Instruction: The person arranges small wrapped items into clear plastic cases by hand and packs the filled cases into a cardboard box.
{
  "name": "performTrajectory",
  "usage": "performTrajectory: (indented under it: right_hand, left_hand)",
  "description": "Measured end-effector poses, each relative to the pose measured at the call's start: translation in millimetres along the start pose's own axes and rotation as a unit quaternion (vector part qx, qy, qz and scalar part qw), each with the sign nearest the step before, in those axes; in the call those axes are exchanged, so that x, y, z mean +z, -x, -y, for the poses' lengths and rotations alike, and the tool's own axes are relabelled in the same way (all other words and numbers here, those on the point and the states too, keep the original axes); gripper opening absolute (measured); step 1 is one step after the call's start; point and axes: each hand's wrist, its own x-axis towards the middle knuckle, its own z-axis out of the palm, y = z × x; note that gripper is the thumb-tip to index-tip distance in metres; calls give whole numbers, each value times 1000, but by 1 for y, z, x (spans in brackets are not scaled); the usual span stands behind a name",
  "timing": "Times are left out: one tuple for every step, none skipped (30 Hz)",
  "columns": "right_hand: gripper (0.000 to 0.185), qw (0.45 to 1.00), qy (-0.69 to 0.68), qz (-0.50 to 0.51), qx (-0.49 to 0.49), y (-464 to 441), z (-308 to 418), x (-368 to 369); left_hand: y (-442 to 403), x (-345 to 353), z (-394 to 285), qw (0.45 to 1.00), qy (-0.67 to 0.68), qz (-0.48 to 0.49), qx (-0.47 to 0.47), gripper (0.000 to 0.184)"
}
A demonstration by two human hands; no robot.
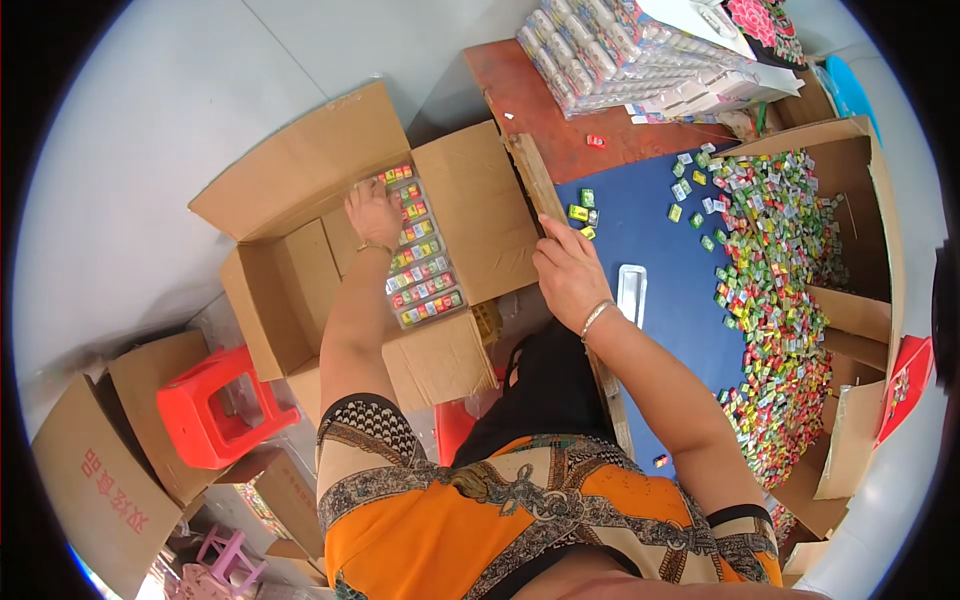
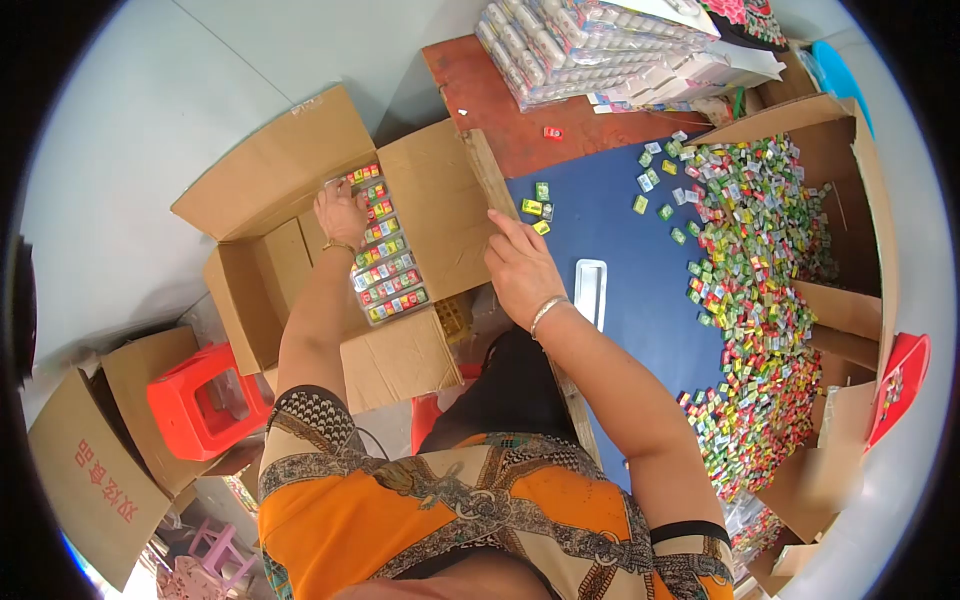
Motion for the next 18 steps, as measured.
performTrajectory:
  right_hand:
    - [19,1000,0,3,-1,0,0,0]
    - [19,1000,0,3,0,1,0,0]
    - [18,1000,-2,-1,0,1,0,1]
    - [18,1000,-4,-5,0,1,0,2]
    - [17,1000,-5,-11,-1,1,0,2]
    - [17,1000,-5,-12,0,1,0,2]
    - [17,1000,-3,-15,-3,0,0,2]
    - [17,1000,-1,-17,-6,0,0,2]
    - [16,1000,1,-18,-8,1,0,2]
    - [16,1000,1,-19,-8,1,-1,2]
    - [16,1000,2,-18,-9,0,-1,2]
    - [16,1000,4,-17,-9,1,-1,3]
    - [16,1000,5,-15,-10,1,-1,4]
    - [16,1000,4,-16,-10,2,-1,5]
    - [15,1000,3,-19,-10,2,0,5]
    - [14,1000,3,-22,-11,2,-1,5]
    - [14,1000,3,-26,-11,2,-2,5]
    - [14,999,2,-31,-12,2,-2,6]
  left_hand:
    - [-1,-2,1,1000,-6,2,2,33]
    - [-1,3,3,1000,-6,2,3,33]
    - [-1,10,6,1000,5,6,0,34]
    - [-1,18,8,1000,17,10,-2,35]
    - [-2,25,11,1000,28,12,-4,36]
    - [-3,26,10,1000,28,11,-3,36]
    - [-5,27,9,1000,18,10,1,36]
    - [-5,28,8,1000,8,9,4,36]
    - [-4,30,8,1000,-3,9,7,35]
    - [-3,31,7,1000,-4,8,8,35]
    - [-1,31,6,1000,-9,-7,29,35]
    - [2,32,5,998,-14,-22,51,35]
    - [5,33,5,997,-20,-36,72,35]
    - [8,31,5,996,-22,-37,72,35]
    - [11,30,4,996,0,-45,71,35]
    - [14,24,0,996,24,-54,70,35]
    - [17,18,-5,994,47,-64,69,35]
    - [26,10,-10,994,43,-68,71,35]
